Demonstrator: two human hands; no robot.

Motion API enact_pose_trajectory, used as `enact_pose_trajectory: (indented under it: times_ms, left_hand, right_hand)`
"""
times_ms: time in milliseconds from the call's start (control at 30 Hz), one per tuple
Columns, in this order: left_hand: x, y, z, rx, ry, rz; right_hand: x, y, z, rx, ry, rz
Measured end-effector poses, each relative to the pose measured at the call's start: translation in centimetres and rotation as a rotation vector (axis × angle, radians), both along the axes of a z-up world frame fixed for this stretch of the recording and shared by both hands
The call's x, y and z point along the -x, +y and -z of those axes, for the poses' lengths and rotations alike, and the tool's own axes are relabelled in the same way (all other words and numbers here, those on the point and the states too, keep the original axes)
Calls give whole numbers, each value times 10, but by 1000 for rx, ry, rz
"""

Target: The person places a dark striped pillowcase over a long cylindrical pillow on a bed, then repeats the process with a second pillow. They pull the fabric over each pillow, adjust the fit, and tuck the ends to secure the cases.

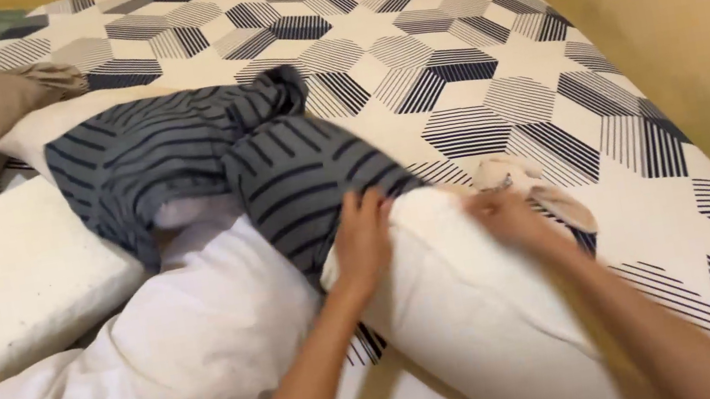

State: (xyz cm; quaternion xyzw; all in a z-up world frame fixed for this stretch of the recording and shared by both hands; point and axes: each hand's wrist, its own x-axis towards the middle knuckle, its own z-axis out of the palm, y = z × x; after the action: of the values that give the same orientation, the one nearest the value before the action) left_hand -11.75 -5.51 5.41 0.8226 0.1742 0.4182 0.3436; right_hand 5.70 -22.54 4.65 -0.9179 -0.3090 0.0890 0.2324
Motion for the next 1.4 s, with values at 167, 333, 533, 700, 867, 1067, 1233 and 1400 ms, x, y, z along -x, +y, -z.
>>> enact_pose_trajectory:
  times_ms: [167, 333, 533, 700, 867, 1067, 1233, 1400]
  left_hand:
    - [27, 12, 5, -389, -136, -332]
    - [8, 22, 3, -397, -32, -370]
    - [-1, -69, 76, -48, -75, -8]
    - [13, -89, 99, -7, -151, 94]
    - [18, -50, 77, -287, -90, -113]
    - [23, -42, 96, -167, -90, -284]
    - [13, -41, 131, 105, -130, -265]
    - [0, -79, 132, 369, -52, -40]
  right_hand:
    - [67, -1, -27, -16, -356, -287]
    - [99, -3, -28, 288, -350, -444]
    - [48, 16, 87, 211, -674, -542]
    - [18, 19, 75, -98, -447, -452]
    - [11, -16, -1, -16, -208, -196]
    - [100, -41, 25, 10, -1075, -279]
    - [117, -17, 54, 142, -967, -365]
    - [49, -7, 99, 69, -526, -332]
